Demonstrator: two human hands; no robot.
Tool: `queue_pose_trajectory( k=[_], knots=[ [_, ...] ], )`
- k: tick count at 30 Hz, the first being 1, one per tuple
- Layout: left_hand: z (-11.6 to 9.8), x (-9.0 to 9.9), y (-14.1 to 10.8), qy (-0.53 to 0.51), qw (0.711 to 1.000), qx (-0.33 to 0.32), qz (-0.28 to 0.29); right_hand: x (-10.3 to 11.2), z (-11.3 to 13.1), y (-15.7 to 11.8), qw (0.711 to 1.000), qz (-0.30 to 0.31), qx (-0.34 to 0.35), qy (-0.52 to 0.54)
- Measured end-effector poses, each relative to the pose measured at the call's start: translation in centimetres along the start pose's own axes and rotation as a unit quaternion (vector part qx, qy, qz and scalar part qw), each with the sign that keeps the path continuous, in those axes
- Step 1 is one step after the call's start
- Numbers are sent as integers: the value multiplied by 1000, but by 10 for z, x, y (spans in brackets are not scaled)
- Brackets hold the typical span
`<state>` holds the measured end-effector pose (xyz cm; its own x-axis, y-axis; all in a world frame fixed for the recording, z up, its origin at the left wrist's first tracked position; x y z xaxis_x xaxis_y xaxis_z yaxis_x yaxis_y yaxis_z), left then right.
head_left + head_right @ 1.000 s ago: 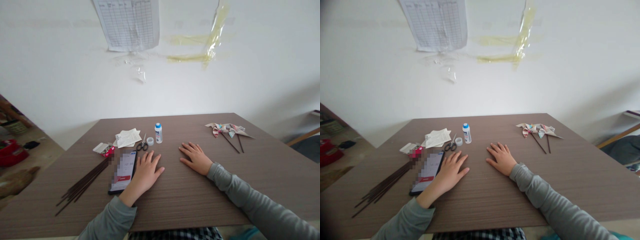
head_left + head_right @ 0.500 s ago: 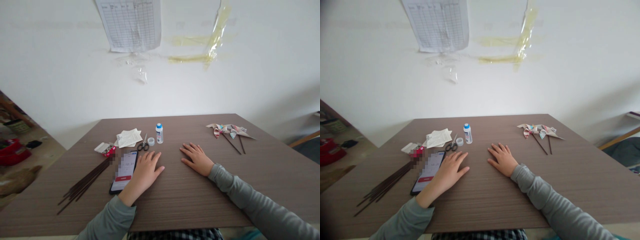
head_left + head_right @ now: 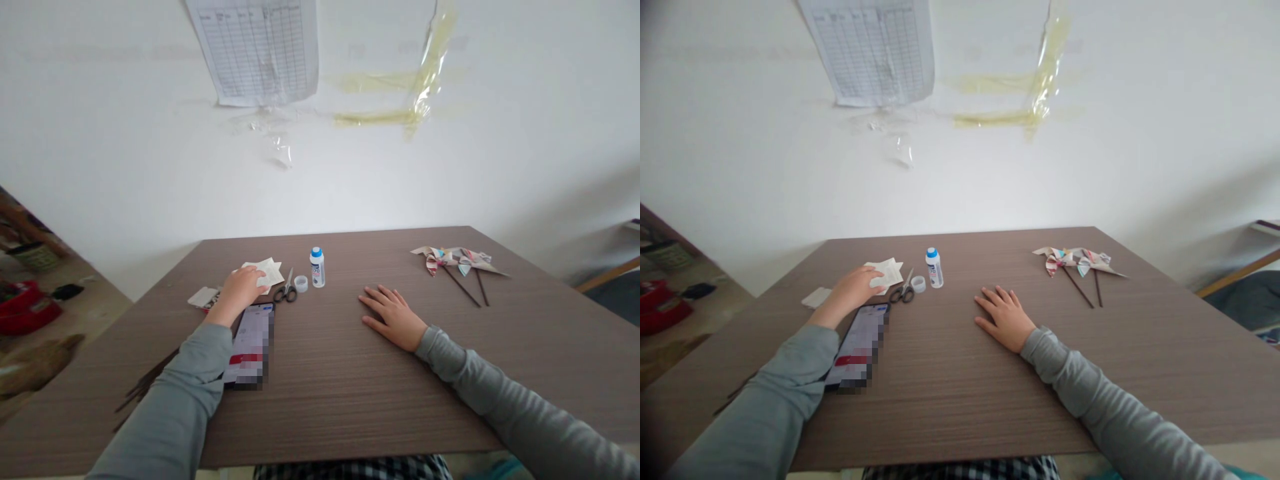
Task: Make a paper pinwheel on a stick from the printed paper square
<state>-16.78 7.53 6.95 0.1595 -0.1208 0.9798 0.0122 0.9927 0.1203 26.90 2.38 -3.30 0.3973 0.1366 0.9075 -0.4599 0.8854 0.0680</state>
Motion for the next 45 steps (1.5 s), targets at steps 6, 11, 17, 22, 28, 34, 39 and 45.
queue_pose_trajectory(
  k=[6,11,17,22,28,34,39,45],
  knots=[
    [9,-13,10,-14,999,20,43,1,0,0,1000,-2,1,6],
    [12,-13,10,-24,998,14,51,-1,0,1,1000,-3,-9,2],
    [11,-10,11,-14,998,29,49,-1,-3,1,1000,-6,1,4],
    [8,-9,8,-15,998,40,44,-1,-2,0,1000,-7,-1,1],
    [7,-9,6,-19,998,51,44,-1,-1,1,1000,-3,1,3],
    [8,-8,5,-32,997,51,41,-2,-3,1,1000,-2,-5,-4],
    [8,-5,4,-42,997,56,25,-3,-7,1,1000,-5,10,0],
    [8,3,3,-42,995,87,-2,0,-6,0,1000,-3,8,-1]
  ],
)
Point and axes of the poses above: each hand's wrist, its own y-axis towards the middle knuckle, its own x-axis out of the back of the hand, z = x × y, the point moved 1 cm from there along y, towards the middle knuckle, and after that the axes turned 10 degrees about y, right-handed, at the moved point
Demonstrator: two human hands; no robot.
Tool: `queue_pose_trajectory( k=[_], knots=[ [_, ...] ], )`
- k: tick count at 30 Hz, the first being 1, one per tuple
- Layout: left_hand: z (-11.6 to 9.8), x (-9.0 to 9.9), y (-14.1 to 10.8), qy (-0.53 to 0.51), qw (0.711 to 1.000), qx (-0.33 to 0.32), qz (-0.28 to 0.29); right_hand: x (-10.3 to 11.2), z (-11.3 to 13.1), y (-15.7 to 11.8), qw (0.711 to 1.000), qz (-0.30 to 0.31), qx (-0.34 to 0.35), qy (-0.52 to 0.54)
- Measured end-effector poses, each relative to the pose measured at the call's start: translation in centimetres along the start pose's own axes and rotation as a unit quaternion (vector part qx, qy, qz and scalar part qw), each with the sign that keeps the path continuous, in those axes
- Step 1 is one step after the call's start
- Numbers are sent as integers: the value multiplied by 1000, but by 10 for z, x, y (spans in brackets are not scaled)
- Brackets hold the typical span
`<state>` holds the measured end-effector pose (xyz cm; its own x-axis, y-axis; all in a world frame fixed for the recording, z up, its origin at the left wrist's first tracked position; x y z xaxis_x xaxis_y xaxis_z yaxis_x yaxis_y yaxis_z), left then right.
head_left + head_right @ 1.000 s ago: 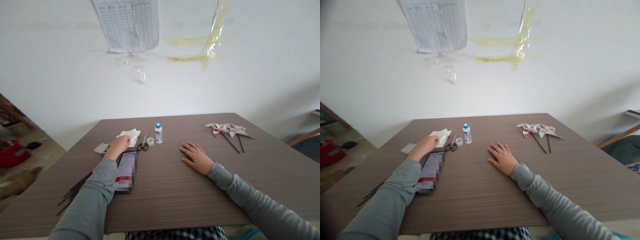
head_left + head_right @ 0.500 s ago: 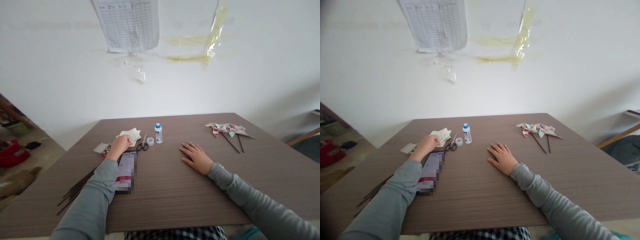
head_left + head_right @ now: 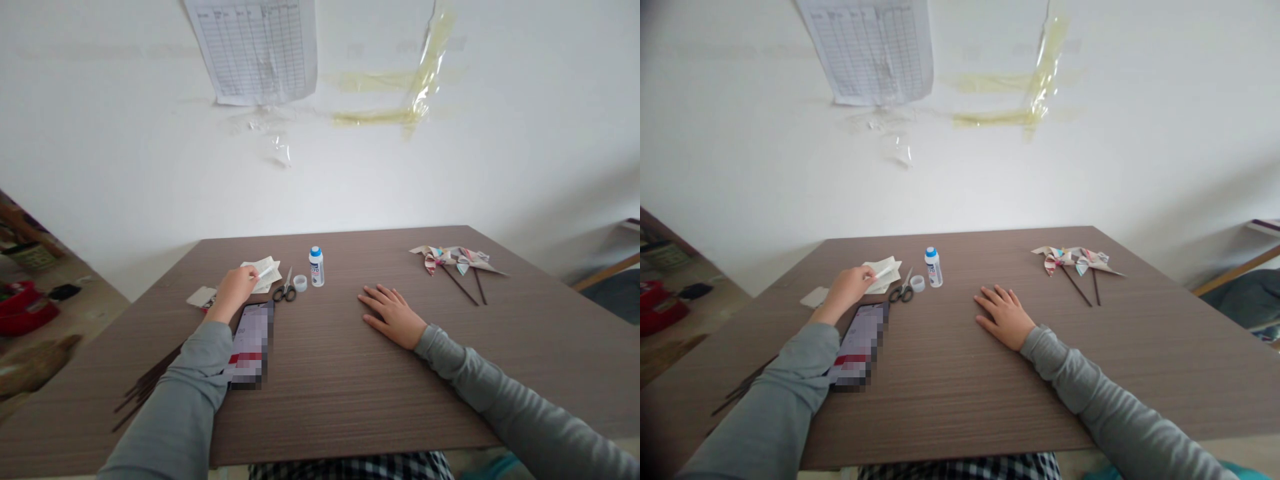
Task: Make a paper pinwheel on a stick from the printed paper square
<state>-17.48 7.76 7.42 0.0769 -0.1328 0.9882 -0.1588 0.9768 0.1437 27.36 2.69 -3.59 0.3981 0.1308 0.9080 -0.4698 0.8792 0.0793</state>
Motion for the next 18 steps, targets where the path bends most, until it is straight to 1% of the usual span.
queue_pose_trajectory(
  k=[5,9,11,15,18],
  knots=[
    [0,9,-8,-9,999,16,-29,2,3,0,1000,8,-9,2],
    [-1,15,-23,-35,997,14,-66,2,7,-1,1000,7,-19,2],
    [-4,17,-34,-52,996,8,-74,3,7,-1,1000,10,-17,4],
    [-15,17,-61,-62,994,-33,-87,3,7,-2,1000,13,-10,6],
    [-28,11,-84,-71,990,-83,-93,3,6,-2,1000,8,-8,5]
  ],
)
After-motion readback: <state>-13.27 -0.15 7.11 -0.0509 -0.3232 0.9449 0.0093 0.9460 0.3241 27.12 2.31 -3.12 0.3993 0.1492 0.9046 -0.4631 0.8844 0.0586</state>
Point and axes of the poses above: each hand's wrist, its own y-axis towards the middle knuckle, its own x-axis out of the back of the hand, z = x × y, the point moved 1 cm from there along y, towards the middle knuckle, and after that the axes turned 10 degrees about y, right-handed, at the moved point
